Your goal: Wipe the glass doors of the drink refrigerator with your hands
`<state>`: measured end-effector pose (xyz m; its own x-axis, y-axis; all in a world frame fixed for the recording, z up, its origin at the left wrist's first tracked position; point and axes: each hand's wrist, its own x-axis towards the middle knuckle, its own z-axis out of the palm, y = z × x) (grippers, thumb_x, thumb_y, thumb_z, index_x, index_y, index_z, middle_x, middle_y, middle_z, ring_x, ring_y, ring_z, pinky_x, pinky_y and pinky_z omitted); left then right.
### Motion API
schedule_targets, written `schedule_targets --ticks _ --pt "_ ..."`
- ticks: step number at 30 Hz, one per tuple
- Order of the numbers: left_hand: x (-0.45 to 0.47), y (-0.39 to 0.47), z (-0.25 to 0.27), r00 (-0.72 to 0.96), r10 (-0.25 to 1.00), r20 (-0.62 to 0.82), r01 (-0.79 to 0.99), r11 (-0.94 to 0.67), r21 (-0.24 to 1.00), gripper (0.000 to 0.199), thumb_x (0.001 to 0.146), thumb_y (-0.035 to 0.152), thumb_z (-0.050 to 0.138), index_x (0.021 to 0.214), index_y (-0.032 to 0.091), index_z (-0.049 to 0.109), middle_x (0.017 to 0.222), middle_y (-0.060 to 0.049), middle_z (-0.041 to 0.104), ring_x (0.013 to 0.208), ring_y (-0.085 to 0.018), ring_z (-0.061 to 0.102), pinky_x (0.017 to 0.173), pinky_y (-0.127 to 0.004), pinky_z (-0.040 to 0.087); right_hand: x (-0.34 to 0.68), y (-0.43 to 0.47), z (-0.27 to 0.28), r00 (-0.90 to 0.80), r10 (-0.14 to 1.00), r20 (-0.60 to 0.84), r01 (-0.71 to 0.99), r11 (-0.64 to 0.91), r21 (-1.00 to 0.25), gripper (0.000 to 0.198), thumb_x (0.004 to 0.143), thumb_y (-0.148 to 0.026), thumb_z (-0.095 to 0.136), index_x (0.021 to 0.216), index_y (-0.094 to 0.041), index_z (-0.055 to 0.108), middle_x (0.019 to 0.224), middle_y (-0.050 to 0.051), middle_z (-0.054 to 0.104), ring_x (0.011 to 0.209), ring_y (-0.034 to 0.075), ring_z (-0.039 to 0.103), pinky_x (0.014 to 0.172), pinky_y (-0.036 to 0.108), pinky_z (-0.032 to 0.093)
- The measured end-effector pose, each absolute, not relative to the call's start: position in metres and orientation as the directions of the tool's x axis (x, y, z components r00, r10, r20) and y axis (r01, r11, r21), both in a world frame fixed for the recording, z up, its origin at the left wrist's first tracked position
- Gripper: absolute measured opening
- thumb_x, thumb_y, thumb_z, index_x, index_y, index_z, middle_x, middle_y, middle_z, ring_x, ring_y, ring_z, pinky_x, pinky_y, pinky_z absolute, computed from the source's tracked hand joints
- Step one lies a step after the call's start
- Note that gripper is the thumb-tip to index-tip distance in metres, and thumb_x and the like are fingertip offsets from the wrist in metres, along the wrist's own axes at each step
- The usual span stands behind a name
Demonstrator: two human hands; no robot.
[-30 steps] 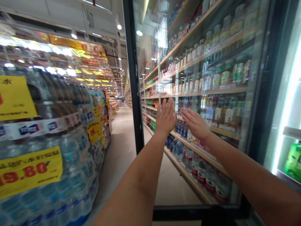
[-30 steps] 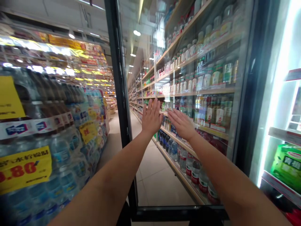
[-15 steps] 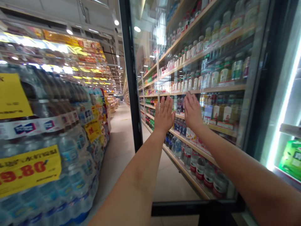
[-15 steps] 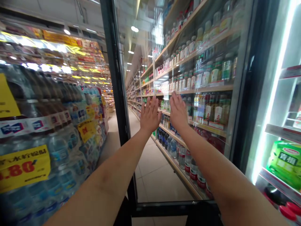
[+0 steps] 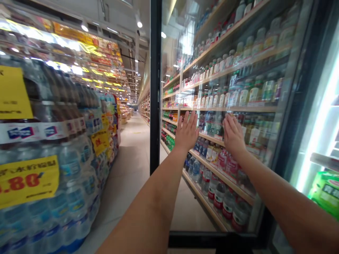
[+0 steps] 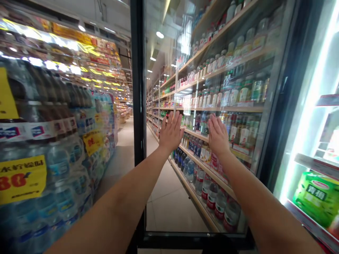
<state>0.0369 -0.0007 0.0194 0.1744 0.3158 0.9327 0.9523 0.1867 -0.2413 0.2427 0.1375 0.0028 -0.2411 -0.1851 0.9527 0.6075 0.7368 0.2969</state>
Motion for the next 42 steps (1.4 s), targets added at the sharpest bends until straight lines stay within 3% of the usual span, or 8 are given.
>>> schedule_targets --ticks 4,9,12,22,29,36,39,42 --pt "0.038 -0.002 0.02 0.175 0.317 0.932 0.953 0.184 -0.241 0.065 0.102 0.035 0.04 0.16 0.014 0.02 0.167 -0.007 0.017 0.156 -0.025 0.002 0.129 -0.051 0.008 0.199 0.111 0.014 -0.13 -0.138 0.982 0.605 0.773 0.189 0.062 0.102 -0.019 0.028 0.162 -0.02 0.016 0.163 0.015 0.031 0.154 0.031 0.021 0.118 0.06 0.035" --pt "0.041 -0.005 0.021 0.183 0.305 0.935 0.95 0.188 -0.248 0.062 0.103 0.035 0.036 0.159 0.013 0.023 0.167 -0.007 0.017 0.156 -0.025 0.003 0.129 -0.05 0.009 0.195 0.097 -0.017 -0.437 -0.236 0.868 0.459 0.771 0.441 0.068 0.099 -0.013 0.037 0.162 -0.026 0.016 0.158 0.01 0.042 0.152 0.027 0.029 0.118 0.053 0.04" --pt "0.037 -0.012 0.011 0.177 0.294 0.939 0.951 0.193 -0.239 0.062 0.102 0.036 0.039 0.159 0.012 0.025 0.166 -0.008 0.02 0.156 -0.025 0.005 0.129 -0.05 0.013 0.228 0.114 -0.033 -0.499 -0.232 0.835 0.435 0.767 0.472 0.068 0.097 -0.011 0.039 0.161 -0.029 0.023 0.155 0.009 0.046 0.149 0.026 0.036 0.117 0.052 0.042" --pt "0.014 -0.037 -0.034 0.201 0.371 0.907 0.91 0.273 -0.313 0.063 0.102 0.037 0.042 0.159 0.016 0.025 0.164 -0.006 0.023 0.156 -0.026 0.006 0.128 -0.054 0.014 0.235 0.133 0.0 0.077 -0.008 0.997 0.641 0.766 -0.044 0.059 0.101 -0.019 0.031 0.16 -0.016 0.026 0.164 0.016 0.028 0.155 0.028 0.021 0.122 0.059 0.028" --pt "0.012 -0.036 -0.046 0.224 0.326 0.918 0.899 0.296 -0.324 0.062 0.103 0.036 0.042 0.159 0.016 0.026 0.165 -0.005 0.022 0.156 -0.026 0.004 0.128 -0.052 0.011 0.186 0.083 -0.015 -0.4 -0.219 0.89 0.458 0.793 0.401 0.065 0.097 -0.01 0.036 0.16 -0.021 0.025 0.158 0.011 0.043 0.154 0.024 0.022 0.12 0.051 0.034" --pt "0.008 -0.029 -0.048 0.256 0.252 0.933 0.897 0.298 -0.327 0.064 0.101 0.035 0.048 0.158 0.013 0.029 0.162 -0.008 0.029 0.155 -0.027 0.01 0.128 -0.05 0.009 0.157 0.082 0.084 -0.174 -0.093 0.98 0.496 0.852 0.169 0.065 0.095 -0.009 0.035 0.159 -0.019 0.028 0.165 0.012 0.029 0.156 0.029 0.013 0.121 0.061 0.027" --pt "0.005 -0.034 -0.064 0.238 0.219 0.946 0.908 0.295 -0.297 0.067 0.101 0.035 0.047 0.158 0.008 0.024 0.161 -0.013 0.032 0.155 -0.026 0.015 0.128 -0.048 0.012 0.145 0.068 0.065 -0.456 -0.199 0.867 0.398 0.826 0.399 0.071 0.091 -0.004 0.039 0.159 -0.019 0.029 0.165 0.01 0.029 0.155 0.027 0.019 0.121 0.054 0.031" --pt "-0.006 -0.047 -0.094 0.212 0.241 0.947 0.913 0.296 -0.28 0.07 0.101 0.038 0.047 0.159 0.006 0.022 0.16 -0.016 0.032 0.154 -0.028 0.019 0.127 -0.047 0.014 0.151 0.065 0.042 -0.722 -0.354 0.595 0.171 0.742 0.649 0.071 0.089 -0.003 0.041 0.157 -0.022 0.033 0.162 0.005 0.036 0.152 0.022 0.028 0.122 0.047 0.033"
